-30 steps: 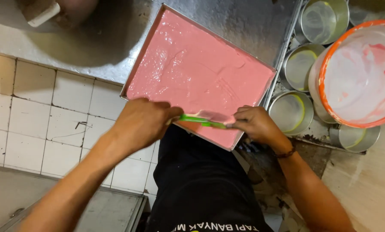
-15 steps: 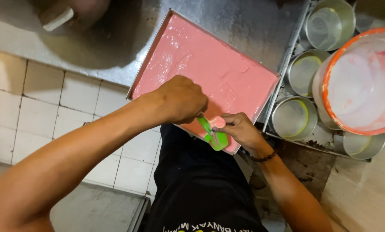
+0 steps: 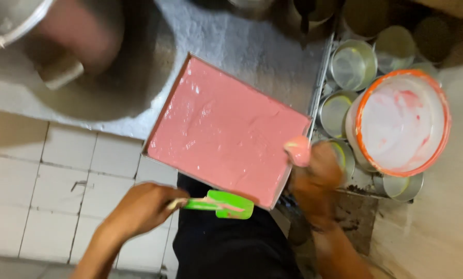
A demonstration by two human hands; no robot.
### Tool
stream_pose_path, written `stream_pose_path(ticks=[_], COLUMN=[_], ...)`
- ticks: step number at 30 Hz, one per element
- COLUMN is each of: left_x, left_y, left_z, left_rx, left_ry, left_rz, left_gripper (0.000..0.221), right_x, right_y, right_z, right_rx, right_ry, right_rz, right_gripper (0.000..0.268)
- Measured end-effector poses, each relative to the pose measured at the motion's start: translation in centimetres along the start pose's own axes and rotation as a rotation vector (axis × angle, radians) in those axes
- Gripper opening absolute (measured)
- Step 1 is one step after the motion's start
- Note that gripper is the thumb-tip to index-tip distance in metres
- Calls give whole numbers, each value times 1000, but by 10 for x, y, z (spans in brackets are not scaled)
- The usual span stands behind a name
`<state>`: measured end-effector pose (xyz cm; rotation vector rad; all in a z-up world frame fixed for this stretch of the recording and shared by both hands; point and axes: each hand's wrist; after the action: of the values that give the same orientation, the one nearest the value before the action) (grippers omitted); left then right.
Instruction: Mixing pink food coloring into cake batter and spreading it evenly into a rectangular baking pan.
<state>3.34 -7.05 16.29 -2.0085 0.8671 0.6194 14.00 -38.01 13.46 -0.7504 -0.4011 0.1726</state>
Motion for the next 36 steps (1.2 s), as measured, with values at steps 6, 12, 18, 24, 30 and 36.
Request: stream_pose_path(ticks=[6, 12, 18, 24, 30, 36], left_x=[12, -3, 16, 93, 237, 211], left_y=[103, 96, 101, 42, 34, 0], left_z=[75, 52, 42, -66, -230, -238], left_rx=[-415, -842, -966, -1215, -577, -70], left_ry=[-272, -318, -130, 205, 552, 578], left_rz=[-323, -391, -469, -272, -497, -707], left_gripper=[24, 27, 28, 29, 39, 59], right_x=[-48, -29, -53, -75, -101, -93], right_y=[58, 53, 58, 47, 39, 60], right_z=[-111, -52, -65, -66, -99, -102], right_rx=[-356, -294, -447, 208, 476, 1315], right_ry=[-175, -116, 110, 603, 668, 1029], right_rz=[350, 25, 164, 109, -232, -564], right_gripper=[25, 13, 15, 19, 5, 9])
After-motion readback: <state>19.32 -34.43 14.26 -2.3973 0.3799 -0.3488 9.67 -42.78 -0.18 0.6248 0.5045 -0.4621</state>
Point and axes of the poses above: each hand's wrist, its own x-axis towards the middle knuckle, its own y-axis out of the palm, z = x × y, and after that the axes turned 6 degrees about x, right-handed
